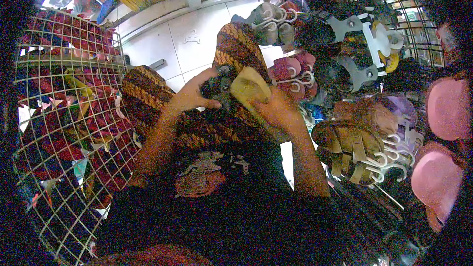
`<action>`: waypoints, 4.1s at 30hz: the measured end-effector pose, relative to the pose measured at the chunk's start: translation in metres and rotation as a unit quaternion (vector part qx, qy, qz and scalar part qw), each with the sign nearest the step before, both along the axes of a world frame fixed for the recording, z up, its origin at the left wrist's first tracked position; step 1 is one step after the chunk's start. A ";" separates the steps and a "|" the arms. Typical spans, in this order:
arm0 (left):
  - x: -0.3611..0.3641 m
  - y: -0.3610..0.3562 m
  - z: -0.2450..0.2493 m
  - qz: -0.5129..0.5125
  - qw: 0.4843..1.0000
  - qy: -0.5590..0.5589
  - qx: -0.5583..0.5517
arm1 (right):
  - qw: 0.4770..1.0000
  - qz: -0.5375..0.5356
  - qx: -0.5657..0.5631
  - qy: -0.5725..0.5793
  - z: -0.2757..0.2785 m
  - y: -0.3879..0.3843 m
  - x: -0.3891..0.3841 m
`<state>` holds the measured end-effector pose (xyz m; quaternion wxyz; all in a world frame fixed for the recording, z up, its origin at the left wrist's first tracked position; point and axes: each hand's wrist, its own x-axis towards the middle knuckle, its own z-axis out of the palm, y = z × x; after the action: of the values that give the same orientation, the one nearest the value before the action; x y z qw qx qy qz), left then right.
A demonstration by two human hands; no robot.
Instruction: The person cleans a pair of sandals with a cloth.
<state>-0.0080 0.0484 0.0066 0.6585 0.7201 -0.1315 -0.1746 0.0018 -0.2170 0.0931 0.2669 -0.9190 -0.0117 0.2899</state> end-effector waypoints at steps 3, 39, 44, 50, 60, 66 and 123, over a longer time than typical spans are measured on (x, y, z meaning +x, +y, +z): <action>0.003 0.000 -0.008 -0.008 1.000 0.014 -0.017 | 0.999 0.027 -0.038 0.025 -0.001 0.002 0.001; -0.029 0.012 0.043 0.274 0.801 0.243 -0.474 | 0.947 0.001 -0.018 -0.320 -0.064 0.016 -0.024; -0.044 0.021 0.089 0.398 0.826 0.259 -0.304 | 0.978 -0.044 0.062 -0.195 -0.049 0.021 -0.003; 0.003 0.089 0.052 0.308 0.878 0.045 -0.363 | 0.910 0.102 0.297 -0.271 0.076 0.099 0.029; 0.167 0.183 -0.059 0.397 0.906 0.098 -0.112 | 0.858 -0.263 0.440 -0.032 -0.136 0.255 0.300; 0.192 0.200 -0.099 0.376 0.911 0.167 0.016 | 0.863 -0.216 0.436 0.134 -0.190 0.273 0.332; 0.180 0.192 -0.122 0.365 0.912 0.175 -0.075 | 0.974 0.120 0.184 -0.049 -0.215 0.279 0.317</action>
<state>0.1725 0.2403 -0.1157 0.7407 0.6247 0.2448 -0.0350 0.3185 0.0618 -0.1220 0.3936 -0.8591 -0.1885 0.2675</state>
